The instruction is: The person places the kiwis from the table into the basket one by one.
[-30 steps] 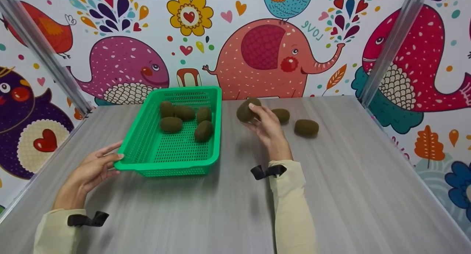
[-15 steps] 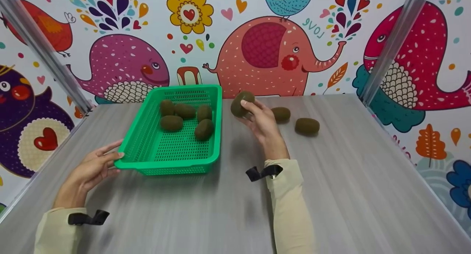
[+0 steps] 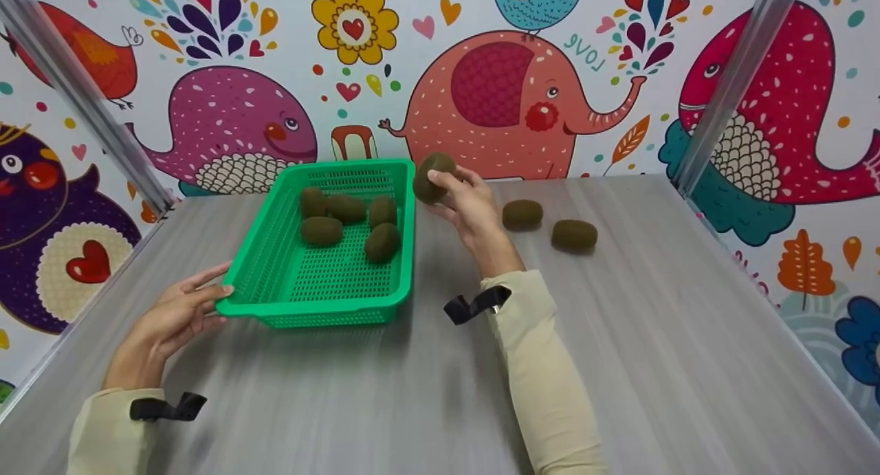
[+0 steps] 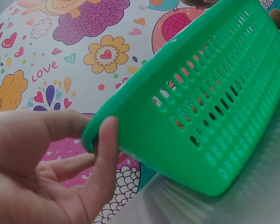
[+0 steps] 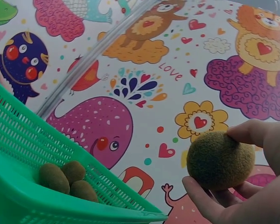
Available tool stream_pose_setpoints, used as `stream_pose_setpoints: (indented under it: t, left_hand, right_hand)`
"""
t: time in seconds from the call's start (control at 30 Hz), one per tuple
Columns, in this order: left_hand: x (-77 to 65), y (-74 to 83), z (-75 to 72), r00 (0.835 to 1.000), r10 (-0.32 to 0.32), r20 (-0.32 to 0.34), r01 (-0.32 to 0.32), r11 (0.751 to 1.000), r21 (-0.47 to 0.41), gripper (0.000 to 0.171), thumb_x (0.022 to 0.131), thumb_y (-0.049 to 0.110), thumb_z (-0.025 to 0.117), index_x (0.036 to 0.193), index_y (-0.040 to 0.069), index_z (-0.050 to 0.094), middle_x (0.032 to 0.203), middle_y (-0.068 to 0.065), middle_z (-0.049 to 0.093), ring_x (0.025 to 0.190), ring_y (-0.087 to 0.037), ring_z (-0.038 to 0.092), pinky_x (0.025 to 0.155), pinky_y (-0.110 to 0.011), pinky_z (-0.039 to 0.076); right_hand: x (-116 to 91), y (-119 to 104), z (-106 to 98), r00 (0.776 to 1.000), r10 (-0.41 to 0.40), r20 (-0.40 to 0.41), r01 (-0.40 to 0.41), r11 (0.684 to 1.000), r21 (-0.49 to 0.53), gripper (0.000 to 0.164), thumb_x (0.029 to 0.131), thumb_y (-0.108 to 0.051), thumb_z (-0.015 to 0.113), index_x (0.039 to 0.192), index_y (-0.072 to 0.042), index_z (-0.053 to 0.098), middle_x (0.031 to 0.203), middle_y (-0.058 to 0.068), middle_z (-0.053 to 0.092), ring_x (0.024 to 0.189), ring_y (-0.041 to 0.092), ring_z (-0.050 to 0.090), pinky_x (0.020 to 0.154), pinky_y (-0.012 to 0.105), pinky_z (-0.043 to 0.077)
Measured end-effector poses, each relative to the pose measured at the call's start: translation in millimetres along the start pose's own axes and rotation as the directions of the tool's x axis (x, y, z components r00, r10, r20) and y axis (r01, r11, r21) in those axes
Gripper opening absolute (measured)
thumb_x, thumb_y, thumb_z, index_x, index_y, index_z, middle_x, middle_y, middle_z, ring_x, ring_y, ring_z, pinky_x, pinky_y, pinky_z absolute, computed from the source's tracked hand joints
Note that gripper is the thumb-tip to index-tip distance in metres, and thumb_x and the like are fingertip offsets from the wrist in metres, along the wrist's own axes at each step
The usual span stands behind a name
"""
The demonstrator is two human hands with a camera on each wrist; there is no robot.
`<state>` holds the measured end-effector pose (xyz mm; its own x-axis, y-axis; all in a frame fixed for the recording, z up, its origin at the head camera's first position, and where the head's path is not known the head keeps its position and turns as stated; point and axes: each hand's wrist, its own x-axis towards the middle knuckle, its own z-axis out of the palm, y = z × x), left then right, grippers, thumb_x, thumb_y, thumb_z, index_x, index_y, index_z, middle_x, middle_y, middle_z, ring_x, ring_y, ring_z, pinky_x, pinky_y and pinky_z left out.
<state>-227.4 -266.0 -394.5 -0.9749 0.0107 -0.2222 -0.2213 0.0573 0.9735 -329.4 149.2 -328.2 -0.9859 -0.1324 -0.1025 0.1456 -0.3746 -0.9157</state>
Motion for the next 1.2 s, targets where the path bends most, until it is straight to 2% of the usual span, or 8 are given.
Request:
stream_pose_setpoints:
  t: [0.37, 0.6, 0.93, 1.2]
  left_hand:
    - [-0.5, 2.0, 0.4, 1.0, -0.01, -0.008, 0.01, 1.0, -0.018, 0.065, 0.099, 0.012, 0.061, 0.157, 0.011, 0.032, 0.108, 0.001, 0.066, 0.081, -0.007, 0.068, 0.067, -0.024, 0.06]
    - [0.7, 0.2, -0.4, 1.0, -0.005, -0.003, 0.005, 1.0, -0.015, 0.065, 0.099, 0.013, 0.061, 0.157, 0.011, 0.032, 0.108, 0.001, 0.067, 0.081, -0.007, 0.068, 0.068, -0.025, 0.06]
    - [-0.1, -0.7, -0.1, 1.0, -0.004, -0.006, 0.004, 1.0, -0.019, 0.064, 0.099, 0.012, 0.06, 0.157, 0.011, 0.032, 0.118, -0.004, 0.061, 0.084, -0.007, 0.068, 0.067, -0.025, 0.061]
    - [-0.6, -0.3, 1.0, 1.0, 0.012, 0.002, -0.012, 1.0, -0.013, 0.066, 0.1, 0.013, 0.06, 0.158, 0.011, 0.03, 0.122, -0.006, 0.059, 0.089, -0.008, 0.068, 0.071, -0.027, 0.061]
  right_hand:
    - [8.8, -12.6, 26.8, 0.999, 0.022, -0.024, -0.024, 0.995, -0.096, 0.069, 0.095, -0.023, 0.07, 0.153, -0.013, 0.035, 0.154, 0.012, 0.043, 0.139, 0.032, 0.051, 0.107, 0.041, 0.05]
    - [16.8, -17.6, 42.6, 1.0, -0.006, -0.026, 0.002, 0.99, -0.142, 0.065, 0.094, -0.022, 0.071, 0.15, -0.013, 0.038, 0.15, 0.013, 0.045, 0.134, 0.032, 0.054, 0.105, 0.044, 0.052]
    - [27.0, -24.3, 65.9, 0.999, -0.003, 0.034, 0.01, 0.979, -0.204, 0.06, 0.096, -0.021, 0.068, 0.149, -0.01, 0.041, 0.145, 0.015, 0.05, 0.128, 0.032, 0.059, 0.107, 0.042, 0.051]
    - [36.7, -14.1, 76.0, 0.997, 0.037, 0.064, -0.019, 0.965, -0.26, 0.059, 0.098, -0.022, 0.065, 0.149, -0.008, 0.04, 0.145, 0.015, 0.05, 0.132, 0.032, 0.056, 0.107, 0.043, 0.051]
